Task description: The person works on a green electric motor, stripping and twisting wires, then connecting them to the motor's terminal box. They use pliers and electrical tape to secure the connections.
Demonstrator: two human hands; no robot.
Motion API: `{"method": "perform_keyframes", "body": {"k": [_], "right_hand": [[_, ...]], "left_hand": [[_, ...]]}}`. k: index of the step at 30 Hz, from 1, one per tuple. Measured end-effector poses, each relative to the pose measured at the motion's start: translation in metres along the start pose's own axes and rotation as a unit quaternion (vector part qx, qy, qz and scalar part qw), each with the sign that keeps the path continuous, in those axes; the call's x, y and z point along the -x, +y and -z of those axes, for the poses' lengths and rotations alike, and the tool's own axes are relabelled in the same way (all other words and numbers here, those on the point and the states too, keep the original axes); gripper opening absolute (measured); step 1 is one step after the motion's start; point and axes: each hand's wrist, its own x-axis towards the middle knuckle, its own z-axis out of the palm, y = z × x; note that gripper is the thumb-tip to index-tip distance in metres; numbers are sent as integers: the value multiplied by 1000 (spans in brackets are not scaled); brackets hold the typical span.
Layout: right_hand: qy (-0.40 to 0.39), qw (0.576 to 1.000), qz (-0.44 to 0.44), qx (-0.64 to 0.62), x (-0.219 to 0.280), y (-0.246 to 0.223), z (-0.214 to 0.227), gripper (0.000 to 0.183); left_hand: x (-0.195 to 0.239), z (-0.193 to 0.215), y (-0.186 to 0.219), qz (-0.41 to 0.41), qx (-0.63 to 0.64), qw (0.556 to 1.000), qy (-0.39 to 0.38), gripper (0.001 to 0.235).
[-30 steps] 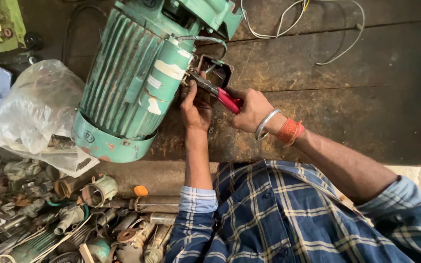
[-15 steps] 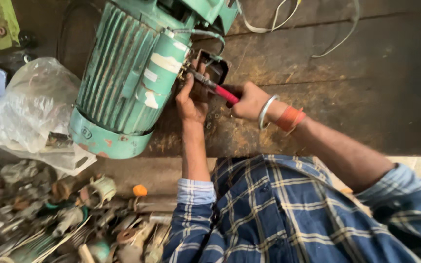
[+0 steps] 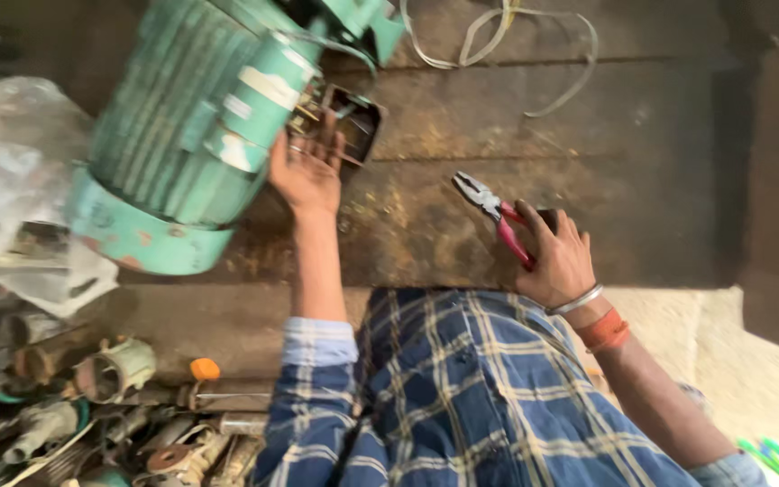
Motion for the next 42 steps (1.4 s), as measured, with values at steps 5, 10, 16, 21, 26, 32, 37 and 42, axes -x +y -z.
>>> {"method": "perform_keyframes", "body": {"k": [5, 10, 16, 21, 26, 32, 37, 42], "right_hand": [[-49, 995, 28, 84, 23, 27, 3, 91], [-52, 992, 77, 90, 15, 33, 0, 91], [12, 992, 123, 11, -30, 66, 30, 39], [203, 913, 253, 246, -125, 73, 26, 43], [-64, 952, 191, 231, -135, 25, 55, 15], [-63, 954, 202, -212, -18, -48, 66, 13], [-94, 935, 147, -309, -2, -64, 34, 13], [-78, 941, 274, -182, -15, -32, 21, 24]], "left_hand": [[1, -4, 3, -5, -10, 999, -35, 59], [25, -20, 13, 7, -74, 997, -25, 62], [124, -42, 10, -68, -308, 948, 46, 53], [191, -30, -29, -119, -444, 888, 18, 23], [218, -40, -61, -165, -403, 886, -159, 22], [243, -84, -89, -69, -436, 873, -209, 40], [238, -90, -81, -88, -309, 925, -203, 27], [258, -107, -50, -172, -131, 967, -138, 12]]}}
